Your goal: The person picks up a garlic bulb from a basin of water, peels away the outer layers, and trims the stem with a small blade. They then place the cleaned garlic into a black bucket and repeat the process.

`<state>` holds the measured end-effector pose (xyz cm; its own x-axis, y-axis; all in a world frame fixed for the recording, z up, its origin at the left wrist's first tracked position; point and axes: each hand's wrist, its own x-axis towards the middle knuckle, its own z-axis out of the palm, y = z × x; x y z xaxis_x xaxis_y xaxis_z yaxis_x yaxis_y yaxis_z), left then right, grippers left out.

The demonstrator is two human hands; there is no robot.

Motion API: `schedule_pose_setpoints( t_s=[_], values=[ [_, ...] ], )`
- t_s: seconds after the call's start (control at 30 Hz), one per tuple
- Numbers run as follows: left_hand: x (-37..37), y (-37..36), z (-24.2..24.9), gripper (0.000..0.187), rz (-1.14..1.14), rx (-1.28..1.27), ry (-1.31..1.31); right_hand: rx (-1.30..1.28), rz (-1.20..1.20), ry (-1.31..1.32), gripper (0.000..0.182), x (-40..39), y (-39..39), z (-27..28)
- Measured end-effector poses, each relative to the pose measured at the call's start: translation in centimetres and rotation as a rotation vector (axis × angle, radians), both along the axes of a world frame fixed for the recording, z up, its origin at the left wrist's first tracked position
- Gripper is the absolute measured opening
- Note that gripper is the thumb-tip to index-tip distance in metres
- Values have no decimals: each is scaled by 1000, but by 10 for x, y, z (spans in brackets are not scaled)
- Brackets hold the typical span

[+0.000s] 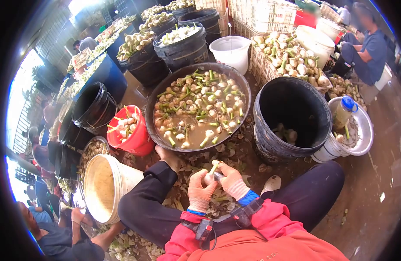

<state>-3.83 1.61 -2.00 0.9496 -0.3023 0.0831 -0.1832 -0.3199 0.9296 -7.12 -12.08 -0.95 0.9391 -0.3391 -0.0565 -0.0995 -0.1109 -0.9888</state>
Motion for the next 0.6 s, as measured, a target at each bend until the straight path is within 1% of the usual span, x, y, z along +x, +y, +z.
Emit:
schedule_pose_setpoints(
  t_s=[0.03,0.07,0.13,0.17,0.2,0.27,0.3,0.33,0.4,0.43,0.47,0.53,0.57,0.6],
  values=[
    [1,0,-4,52,54,-67,61,261,27,-28,39,1,-1,-1],
    [0,2,-5,52,48,-74,56,253,22,-34,39,2,-1,-2],
    [1,-2,5,52,25,68,-51,269,51,-16,41,2,3,-12],
    [-3,-5,16,53,-25,177,-185,326,10,-58,40,5,6,-20],
    [-5,-6,21,56,-49,239,-204,242,-11,-25,35,3,5,-11],
    [-8,-8,28,56,-52,257,-198,-88,-63,3,32,-1,7,4],
    [-8,-8,25,54,-48,240,-192,-40,-91,29,28,-3,9,13],
    [-9,-10,27,52,-36,265,-208,144,-142,20,25,2,15,-2],
    [-12,-16,38,51,-39,368,-177,282,-170,66,29,12,24,-40],
    [-12,-16,40,51,-54,408,-229,580,-209,82,30,17,26,-46],
    [-12,-17,40,51,-65,401,-240,712,-203,37,32,18,27,-52],
    [-12,-16,37,49,-76,376,-217,754,-227,59,26,19,24,-50],
    [-10,-16,32,45,-82,352,-242,753,-237,47,26,18,22,-49],
    [-9,-13,31,45,-95,349,-251,537,-187,1,24,15,19,-47]
  ],
)
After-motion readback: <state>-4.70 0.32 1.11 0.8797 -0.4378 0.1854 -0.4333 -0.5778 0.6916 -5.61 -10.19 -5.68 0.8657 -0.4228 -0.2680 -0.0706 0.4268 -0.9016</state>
